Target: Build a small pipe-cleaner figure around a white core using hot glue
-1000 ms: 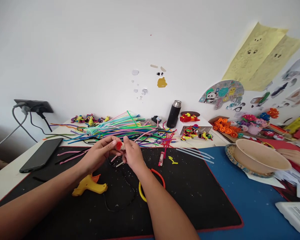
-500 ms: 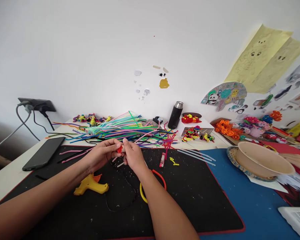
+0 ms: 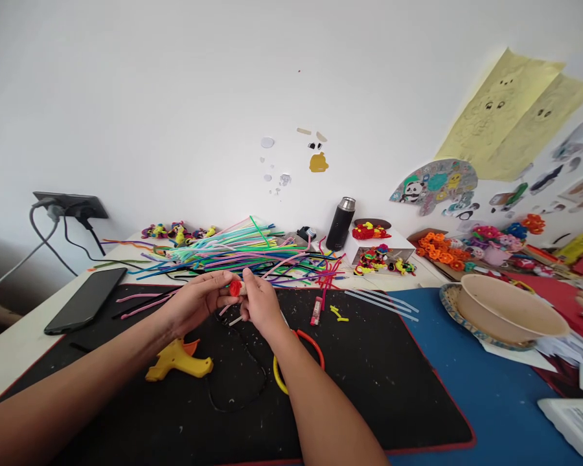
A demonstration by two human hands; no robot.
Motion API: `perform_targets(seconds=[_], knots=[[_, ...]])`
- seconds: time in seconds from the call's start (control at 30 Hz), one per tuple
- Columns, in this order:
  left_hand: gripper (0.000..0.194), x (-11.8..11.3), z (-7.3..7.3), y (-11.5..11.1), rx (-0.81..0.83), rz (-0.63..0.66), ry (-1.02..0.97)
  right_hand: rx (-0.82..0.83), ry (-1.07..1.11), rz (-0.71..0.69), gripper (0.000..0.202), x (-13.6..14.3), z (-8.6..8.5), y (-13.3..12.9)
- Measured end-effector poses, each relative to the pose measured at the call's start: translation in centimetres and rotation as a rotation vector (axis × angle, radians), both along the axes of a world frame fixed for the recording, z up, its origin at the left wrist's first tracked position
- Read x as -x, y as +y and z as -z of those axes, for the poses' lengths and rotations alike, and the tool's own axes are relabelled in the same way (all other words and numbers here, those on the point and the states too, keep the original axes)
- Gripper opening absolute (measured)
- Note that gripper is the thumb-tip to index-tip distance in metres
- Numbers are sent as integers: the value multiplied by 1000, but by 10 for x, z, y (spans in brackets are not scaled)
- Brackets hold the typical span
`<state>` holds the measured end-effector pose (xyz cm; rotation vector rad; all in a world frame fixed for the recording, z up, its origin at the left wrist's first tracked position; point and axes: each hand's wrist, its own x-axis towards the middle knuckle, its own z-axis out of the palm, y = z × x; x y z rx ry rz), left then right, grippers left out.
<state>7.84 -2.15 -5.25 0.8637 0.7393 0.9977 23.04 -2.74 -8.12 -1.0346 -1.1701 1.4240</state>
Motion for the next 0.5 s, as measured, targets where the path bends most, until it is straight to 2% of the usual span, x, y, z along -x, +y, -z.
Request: perform_targets(seconds=[0.17,0.5], knots=[[18,1,2,0,-32,53,26,-9,-29,-4,57,0,6,1],[19,0,4,-1,20,71,26,-33,-30,-12,60,1,14,7]])
